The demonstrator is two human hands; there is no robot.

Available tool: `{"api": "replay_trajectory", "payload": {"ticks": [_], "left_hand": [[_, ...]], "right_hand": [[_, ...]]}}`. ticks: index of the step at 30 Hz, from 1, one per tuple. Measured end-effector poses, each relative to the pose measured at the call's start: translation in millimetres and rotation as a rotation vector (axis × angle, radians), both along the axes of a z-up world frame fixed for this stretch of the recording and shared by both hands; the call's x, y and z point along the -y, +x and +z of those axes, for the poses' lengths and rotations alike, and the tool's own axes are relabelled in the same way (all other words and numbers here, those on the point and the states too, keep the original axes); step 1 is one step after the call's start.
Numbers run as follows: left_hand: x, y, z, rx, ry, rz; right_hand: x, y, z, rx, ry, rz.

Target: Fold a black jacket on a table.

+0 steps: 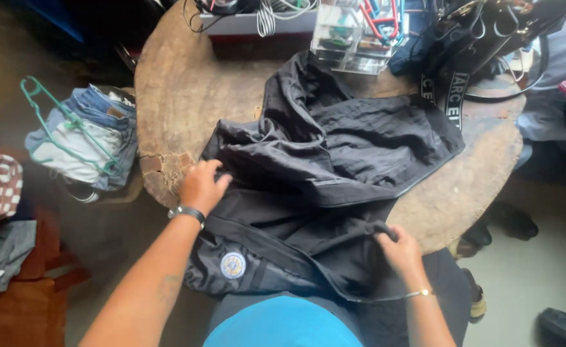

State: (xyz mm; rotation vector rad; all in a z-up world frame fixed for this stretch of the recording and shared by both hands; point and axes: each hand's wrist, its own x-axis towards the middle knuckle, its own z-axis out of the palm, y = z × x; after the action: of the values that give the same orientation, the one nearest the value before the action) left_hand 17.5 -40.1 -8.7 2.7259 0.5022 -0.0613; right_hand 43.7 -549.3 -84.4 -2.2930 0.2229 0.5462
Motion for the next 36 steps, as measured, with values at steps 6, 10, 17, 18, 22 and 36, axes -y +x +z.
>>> {"api": "replay_trajectory", "payload": {"ticks": [6, 10, 17, 18, 22, 36], "left_hand": [[-83.9, 11.5, -11.0, 0.019, -0.102, 0.136], [-200.5, -9.0, -49.1, 0.419, -0.265, 0.452], [-195.0, -12.1, -25.4, 0.002, -0.648, 0.700], [-190.9, -16.5, -40.9, 0.001, -0.646, 0.707], [-189.3, -25.0, -96.2, 0.110, -0.455, 0.431], [11.1, -40.9, 21.0, 0.211, -0.092, -0.177]], "right_hand": [[0.8, 38.7, 15.2, 0.039, 0.133, -0.152], [4.6, 58.5, 19.6, 0.053, -0.013, -0.241], [33.7, 97.7, -16.9, -0.028, -0.303, 0.014], [42.4, 102.8, -20.2, -0.032, -0.302, 0.020], [66.4, 140.8, -12.9, -0.141, -0.121, -0.139], [50.9, -4.5, 80.0, 0.028, -0.326, -0.027]]}}
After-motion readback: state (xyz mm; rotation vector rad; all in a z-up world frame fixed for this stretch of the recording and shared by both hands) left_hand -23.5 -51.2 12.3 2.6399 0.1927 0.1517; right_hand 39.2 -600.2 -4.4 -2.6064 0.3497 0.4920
